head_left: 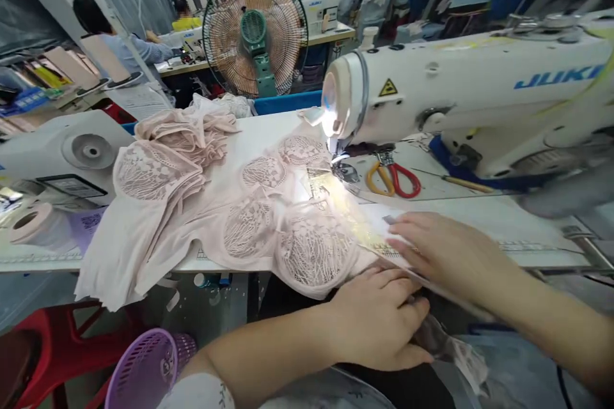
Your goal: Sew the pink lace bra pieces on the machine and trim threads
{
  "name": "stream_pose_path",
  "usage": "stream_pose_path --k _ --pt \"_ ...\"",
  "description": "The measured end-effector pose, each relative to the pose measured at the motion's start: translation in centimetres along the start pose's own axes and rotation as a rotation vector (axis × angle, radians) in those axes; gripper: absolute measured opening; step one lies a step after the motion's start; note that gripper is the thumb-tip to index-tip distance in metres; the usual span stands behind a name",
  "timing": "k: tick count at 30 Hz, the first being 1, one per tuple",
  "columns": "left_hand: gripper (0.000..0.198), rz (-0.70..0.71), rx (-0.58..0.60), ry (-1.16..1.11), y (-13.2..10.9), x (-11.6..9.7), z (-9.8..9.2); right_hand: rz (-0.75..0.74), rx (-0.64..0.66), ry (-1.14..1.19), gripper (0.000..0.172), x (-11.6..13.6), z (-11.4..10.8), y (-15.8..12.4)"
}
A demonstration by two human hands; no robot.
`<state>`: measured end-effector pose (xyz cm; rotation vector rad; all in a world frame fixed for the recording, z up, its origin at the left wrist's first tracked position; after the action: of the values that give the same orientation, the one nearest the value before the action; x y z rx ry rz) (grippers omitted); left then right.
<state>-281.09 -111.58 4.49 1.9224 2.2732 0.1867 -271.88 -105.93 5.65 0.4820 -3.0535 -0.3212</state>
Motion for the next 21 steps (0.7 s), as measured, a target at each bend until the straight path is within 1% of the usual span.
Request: stream_pose_path --k 1,2,3,5,6,8,10,12,14,16,18,21 --pt "0.046 0.037 0.020 -0.032 0.0 -0.1 -0.2 -0.017 0.005 0.032 0.025 1.3 0.3 0.2" --pt "0.041 0.045 0.054 -0.058 -0.1 0.2 -0.1 -0.023 0.020 0.051 0.022 2.3 0.8 0.3" --pt "0.036 0.028 0.090 -0.075 -0.3 0.7 0.1 -0.029 0.028 0.063 0.020 2.9 1.3 0.4" --pt "0.030 -0.083 0.128 -0.068 -0.9 2.5 0.7 -0.033 0.039 0.065 0.018 3.6 2.2 0.4" --pt "0.029 -0.162 0.113 -0.045 -1.4 3.6 0.8 -0.035 0.035 0.062 0.019 3.7 2.5 0.3" --pt "0.027 -0.302 0.015 0.025 -2.5 5.6 0.6 -0.039 0.008 0.057 0.020 3.8 2.7 0.2" --pt "0.033 -0.348 -0.088 0.083 -3.4 6.4 0.5 -0.047 -0.032 0.043 0.022 3.8 2.6 0.2" --pt "0.038 -0.315 -0.147 0.121 -3.8 6.4 0.7 -0.041 -0.083 0.015 0.025 3.4 2.3 0.5" --pt "0.038 -0.277 -0.163 0.146 -3.8 6.3 1.3 0.002 -0.137 -0.021 0.026 2.4 2.2 0.9" --pt "0.037 -0.271 -0.154 0.180 -3.5 6.3 1.8 0.077 -0.184 -0.053 0.026 1.0 2.3 1.3" --pt "0.037 -0.271 -0.120 0.207 -3.2 6.5 2.4 0.148 -0.219 -0.073 0.026 -0.2 2.6 1.6" --pt "0.038 -0.264 -0.105 0.218 -2.9 6.6 2.7 0.174 -0.233 -0.069 0.025 -0.8 2.7 1.6"
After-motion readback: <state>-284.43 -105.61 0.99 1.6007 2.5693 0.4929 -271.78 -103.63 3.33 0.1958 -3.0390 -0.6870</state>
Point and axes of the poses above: each hand's wrist, its own y-axis towards the middle knuckle, its own z-axis out of the palm, x = y × z, the point moved 8 cm from there along y, towards the middle knuckle, and after that the axes turned 4 degrees about y, right-handed, at the moved point
